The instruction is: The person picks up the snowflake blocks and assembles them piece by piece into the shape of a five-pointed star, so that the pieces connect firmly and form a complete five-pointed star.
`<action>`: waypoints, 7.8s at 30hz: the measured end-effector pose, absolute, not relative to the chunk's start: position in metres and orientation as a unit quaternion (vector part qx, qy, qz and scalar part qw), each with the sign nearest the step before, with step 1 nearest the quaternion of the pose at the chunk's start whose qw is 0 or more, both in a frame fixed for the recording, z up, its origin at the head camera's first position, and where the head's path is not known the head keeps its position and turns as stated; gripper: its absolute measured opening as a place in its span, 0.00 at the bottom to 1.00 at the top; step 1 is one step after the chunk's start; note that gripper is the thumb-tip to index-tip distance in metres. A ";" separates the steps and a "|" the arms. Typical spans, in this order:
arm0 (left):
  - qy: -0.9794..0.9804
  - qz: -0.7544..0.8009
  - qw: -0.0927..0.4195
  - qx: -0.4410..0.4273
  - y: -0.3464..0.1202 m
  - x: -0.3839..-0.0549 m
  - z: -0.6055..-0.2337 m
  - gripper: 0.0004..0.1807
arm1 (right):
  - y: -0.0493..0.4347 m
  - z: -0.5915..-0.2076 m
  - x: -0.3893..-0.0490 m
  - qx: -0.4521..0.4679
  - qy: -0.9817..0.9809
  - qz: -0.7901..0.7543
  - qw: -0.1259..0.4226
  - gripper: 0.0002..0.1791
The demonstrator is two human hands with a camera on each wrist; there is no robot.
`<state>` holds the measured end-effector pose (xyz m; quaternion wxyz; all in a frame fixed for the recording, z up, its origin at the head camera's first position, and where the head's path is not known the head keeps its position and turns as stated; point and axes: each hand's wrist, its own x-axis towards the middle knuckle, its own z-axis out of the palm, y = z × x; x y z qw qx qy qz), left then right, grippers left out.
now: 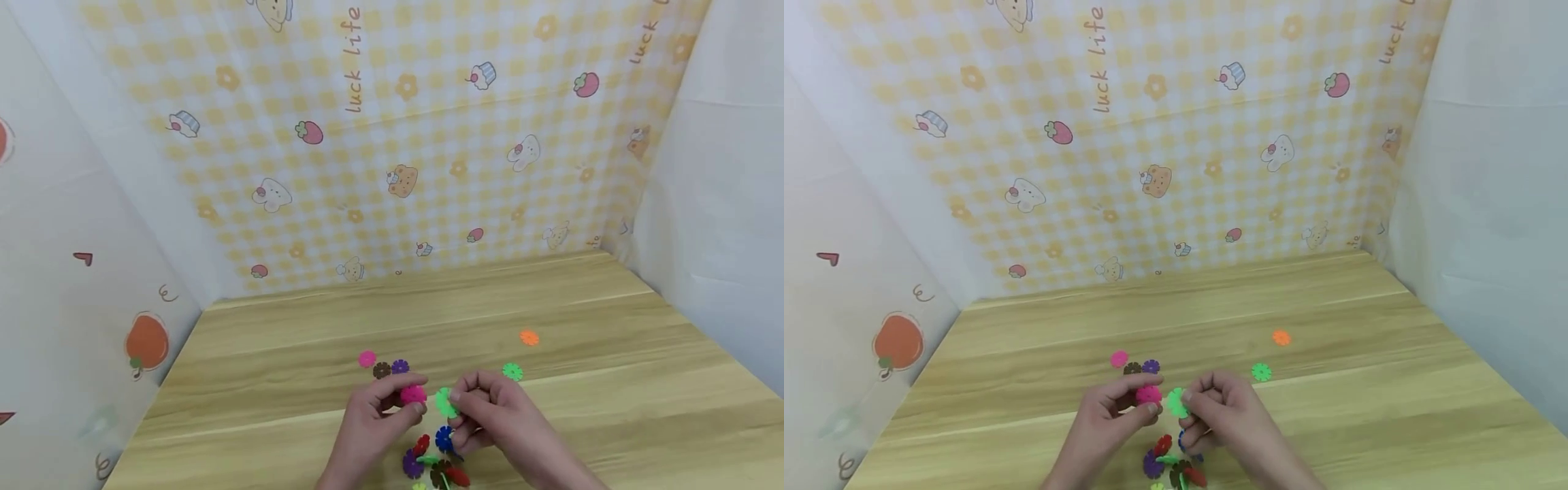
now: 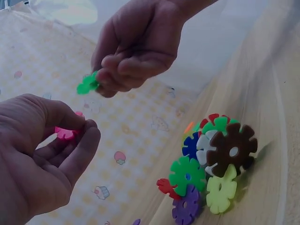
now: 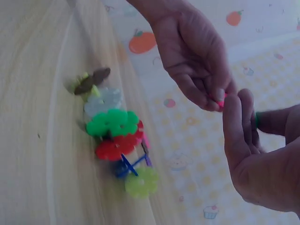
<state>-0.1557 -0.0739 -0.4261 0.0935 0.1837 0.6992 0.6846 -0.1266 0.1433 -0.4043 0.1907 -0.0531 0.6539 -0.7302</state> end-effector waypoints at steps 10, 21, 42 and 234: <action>0.716 0.644 0.048 0.267 -0.072 -0.149 -0.424 0.10 | 0.133 -0.404 -0.124 -0.031 0.675 -0.719 0.163 0.16; 0.711 0.656 0.102 0.231 -0.073 -0.147 -0.419 0.08 | 0.135 -0.404 -0.115 -0.046 0.663 -0.730 0.159 0.13; 0.649 0.691 0.153 0.278 -0.073 -0.144 -0.428 0.11 | 0.137 -0.411 -0.114 -0.053 0.652 -0.732 0.187 0.16; 0.692 0.693 0.024 0.201 -0.077 -0.140 -0.433 0.05 | 0.232 -0.478 -0.178 0.010 0.932 -0.359 -0.036 0.19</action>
